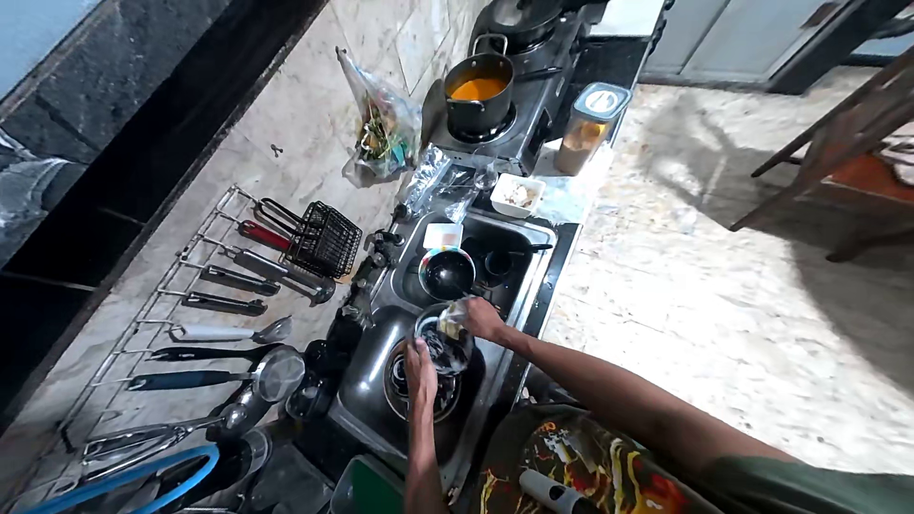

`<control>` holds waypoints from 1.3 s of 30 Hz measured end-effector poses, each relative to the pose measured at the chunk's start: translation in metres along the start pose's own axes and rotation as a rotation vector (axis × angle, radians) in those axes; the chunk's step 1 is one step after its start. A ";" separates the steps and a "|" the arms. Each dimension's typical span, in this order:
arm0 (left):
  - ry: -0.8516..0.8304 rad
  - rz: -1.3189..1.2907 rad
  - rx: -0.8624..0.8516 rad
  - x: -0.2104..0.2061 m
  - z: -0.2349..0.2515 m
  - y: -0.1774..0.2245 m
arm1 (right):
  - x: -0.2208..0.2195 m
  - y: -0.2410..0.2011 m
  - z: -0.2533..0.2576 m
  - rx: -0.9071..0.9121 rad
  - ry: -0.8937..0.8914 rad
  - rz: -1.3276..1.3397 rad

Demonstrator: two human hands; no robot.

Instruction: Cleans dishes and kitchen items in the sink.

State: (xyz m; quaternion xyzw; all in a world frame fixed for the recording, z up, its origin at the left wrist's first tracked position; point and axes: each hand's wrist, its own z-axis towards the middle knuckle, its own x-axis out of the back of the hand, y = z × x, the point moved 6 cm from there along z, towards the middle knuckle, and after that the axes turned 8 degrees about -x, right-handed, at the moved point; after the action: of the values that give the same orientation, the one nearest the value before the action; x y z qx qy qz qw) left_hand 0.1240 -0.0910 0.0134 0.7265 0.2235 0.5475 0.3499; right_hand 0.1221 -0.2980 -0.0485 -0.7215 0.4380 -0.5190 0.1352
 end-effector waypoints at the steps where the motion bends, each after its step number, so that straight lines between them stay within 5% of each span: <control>1: 0.075 -0.023 -0.019 0.000 0.002 -0.002 | -0.008 0.009 -0.001 -0.092 -0.008 0.123; 5: 0.349 -0.089 -0.132 -0.011 0.006 -0.003 | -0.056 0.011 -0.038 -0.429 -0.133 0.731; 8: 0.366 -0.066 -0.152 -0.015 0.010 -0.006 | -0.067 0.001 -0.050 -0.533 -0.243 0.944; 15: -0.067 0.040 -0.089 -0.014 0.009 -0.006 | 0.007 -0.014 0.002 -0.056 0.063 0.014; 21: -0.110 -0.172 -0.027 -0.031 0.003 -0.008 | -0.018 -0.057 -0.023 0.331 0.190 0.046; 27: 0.086 -0.276 0.022 -0.017 0.007 -0.031 | -0.053 -0.044 -0.058 0.390 -0.239 -0.058; 30: 0.020 -0.205 0.028 -0.019 0.003 -0.028 | -0.037 -0.030 -0.048 0.341 -0.157 -0.269; 32: -0.030 -0.263 0.011 -0.032 0.000 -0.019 | -0.035 -0.033 -0.040 0.284 -0.060 -0.164; 35: 0.004 -0.322 0.019 -0.030 0.007 -0.025 | -0.051 -0.043 -0.046 0.397 -0.159 0.061; 39: -0.028 -0.188 0.027 -0.014 0.005 -0.025 | -0.044 -0.028 -0.041 0.363 -0.190 -0.190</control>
State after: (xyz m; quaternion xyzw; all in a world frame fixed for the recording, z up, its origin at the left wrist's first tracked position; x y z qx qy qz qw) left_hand 0.1258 -0.0856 -0.0150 0.7145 0.2930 0.4990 0.3933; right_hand 0.0965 -0.2370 -0.0403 -0.7688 0.2529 -0.5295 0.2541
